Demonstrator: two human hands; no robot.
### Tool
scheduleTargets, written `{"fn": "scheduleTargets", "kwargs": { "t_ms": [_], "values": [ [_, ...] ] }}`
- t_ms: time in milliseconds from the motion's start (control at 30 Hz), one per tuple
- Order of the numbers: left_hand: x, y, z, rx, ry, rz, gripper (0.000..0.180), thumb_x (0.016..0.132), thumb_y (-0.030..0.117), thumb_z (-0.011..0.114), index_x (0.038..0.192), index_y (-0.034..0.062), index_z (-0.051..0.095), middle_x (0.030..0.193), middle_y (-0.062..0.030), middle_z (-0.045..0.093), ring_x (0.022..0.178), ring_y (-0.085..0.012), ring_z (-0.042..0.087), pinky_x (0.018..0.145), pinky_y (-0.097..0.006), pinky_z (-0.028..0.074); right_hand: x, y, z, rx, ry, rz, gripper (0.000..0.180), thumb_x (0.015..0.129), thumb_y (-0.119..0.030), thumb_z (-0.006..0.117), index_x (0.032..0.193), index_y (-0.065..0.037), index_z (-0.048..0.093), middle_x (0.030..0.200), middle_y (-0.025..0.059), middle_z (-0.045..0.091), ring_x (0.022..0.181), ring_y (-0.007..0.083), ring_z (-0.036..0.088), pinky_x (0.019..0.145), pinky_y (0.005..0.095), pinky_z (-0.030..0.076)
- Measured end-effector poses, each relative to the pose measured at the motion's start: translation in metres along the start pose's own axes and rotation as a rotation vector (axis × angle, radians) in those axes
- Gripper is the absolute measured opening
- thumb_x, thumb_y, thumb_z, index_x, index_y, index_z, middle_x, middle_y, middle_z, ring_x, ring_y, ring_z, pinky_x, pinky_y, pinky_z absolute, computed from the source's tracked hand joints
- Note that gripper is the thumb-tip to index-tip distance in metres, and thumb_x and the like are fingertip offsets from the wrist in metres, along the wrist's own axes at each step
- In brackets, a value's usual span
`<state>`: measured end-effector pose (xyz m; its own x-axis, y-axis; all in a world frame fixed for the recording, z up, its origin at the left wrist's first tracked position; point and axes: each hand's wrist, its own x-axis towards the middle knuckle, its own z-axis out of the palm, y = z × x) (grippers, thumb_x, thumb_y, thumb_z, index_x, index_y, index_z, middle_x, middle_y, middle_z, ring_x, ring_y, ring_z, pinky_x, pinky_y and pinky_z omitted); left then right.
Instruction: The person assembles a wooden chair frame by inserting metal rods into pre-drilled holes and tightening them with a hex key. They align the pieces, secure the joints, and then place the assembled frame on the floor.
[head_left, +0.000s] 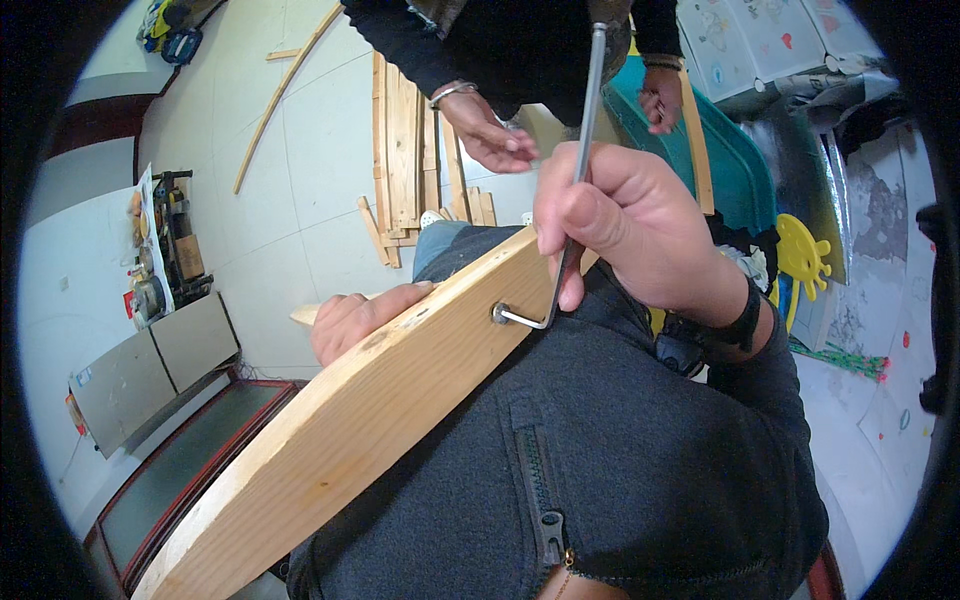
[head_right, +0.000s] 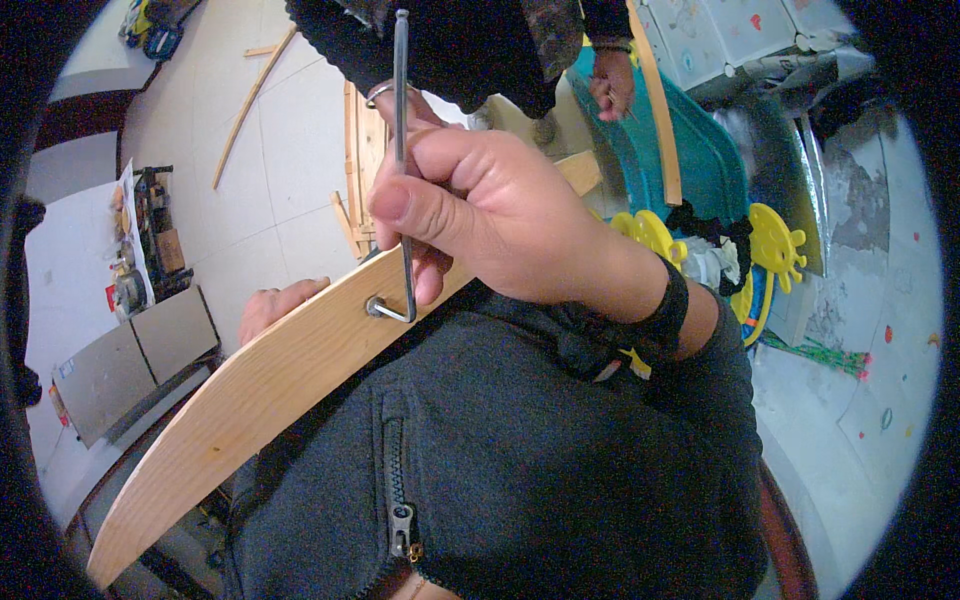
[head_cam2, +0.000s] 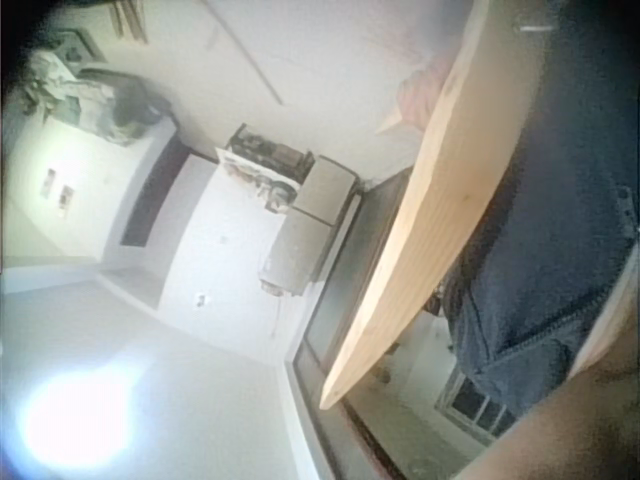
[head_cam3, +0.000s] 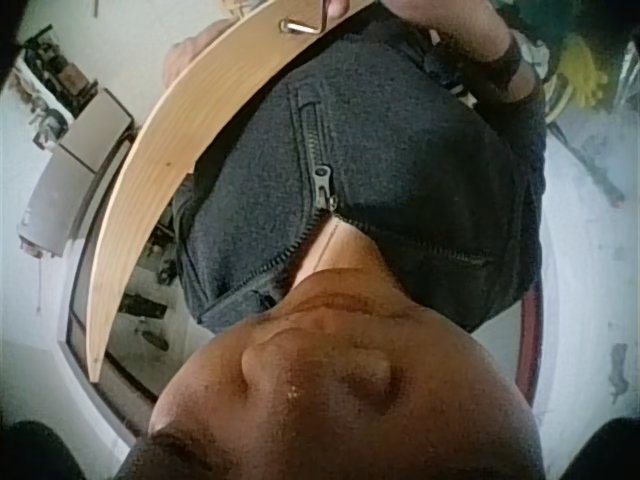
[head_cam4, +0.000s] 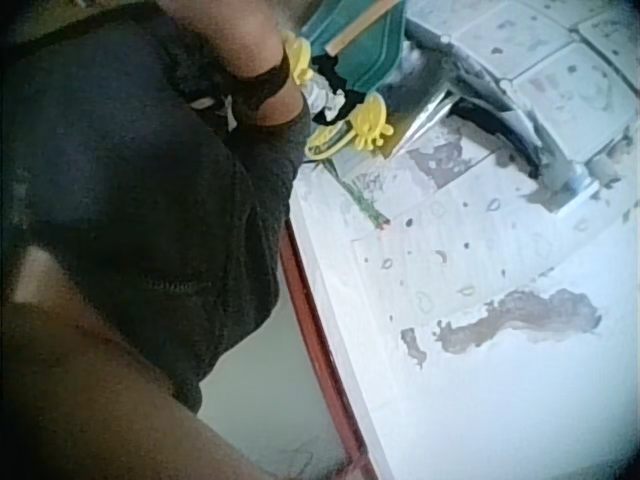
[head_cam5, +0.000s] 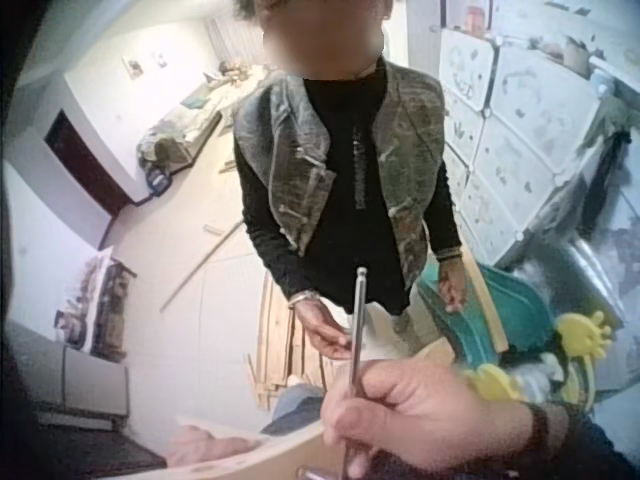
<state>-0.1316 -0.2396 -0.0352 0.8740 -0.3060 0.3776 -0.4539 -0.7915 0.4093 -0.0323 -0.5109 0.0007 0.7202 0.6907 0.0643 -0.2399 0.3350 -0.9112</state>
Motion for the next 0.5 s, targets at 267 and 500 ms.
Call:
{"fn": "scheduleTargets", "kwargs": {
  "t_ms": [267,500],
  "values": [
    [-0.007,0.001,0.001,-0.046,-0.055,0.010,0.041,0.083,0.046,0.063,0.088,0.0060,0.072,0.058,0.0020,0.063,0.036,-0.0061,0.033,0.040,-0.025,0.027,0.012,-0.002,0.005,0.018,0.059,0.157,0.038,0.098,-0.035,0.055,0.080,-0.002,0.060,0.065,0.0009,0.058,0.048,0.0057,0.058,0.043,0.0184,0.045],
    [0.006,0.013,-0.010,0.007,0.006,0.100,0.037,0.079,0.044,0.070,0.090,0.0083,0.071,0.060,0.0029,0.064,0.039,-0.0064,0.036,0.043,-0.025,0.029,0.034,-0.023,0.015,-0.893,-0.125,-0.315,0.027,0.092,-0.031,0.063,0.086,-0.005,0.066,0.073,0.0025,0.060,0.063,0.0119,0.059,0.057,0.0264,0.048]
  ]
}}
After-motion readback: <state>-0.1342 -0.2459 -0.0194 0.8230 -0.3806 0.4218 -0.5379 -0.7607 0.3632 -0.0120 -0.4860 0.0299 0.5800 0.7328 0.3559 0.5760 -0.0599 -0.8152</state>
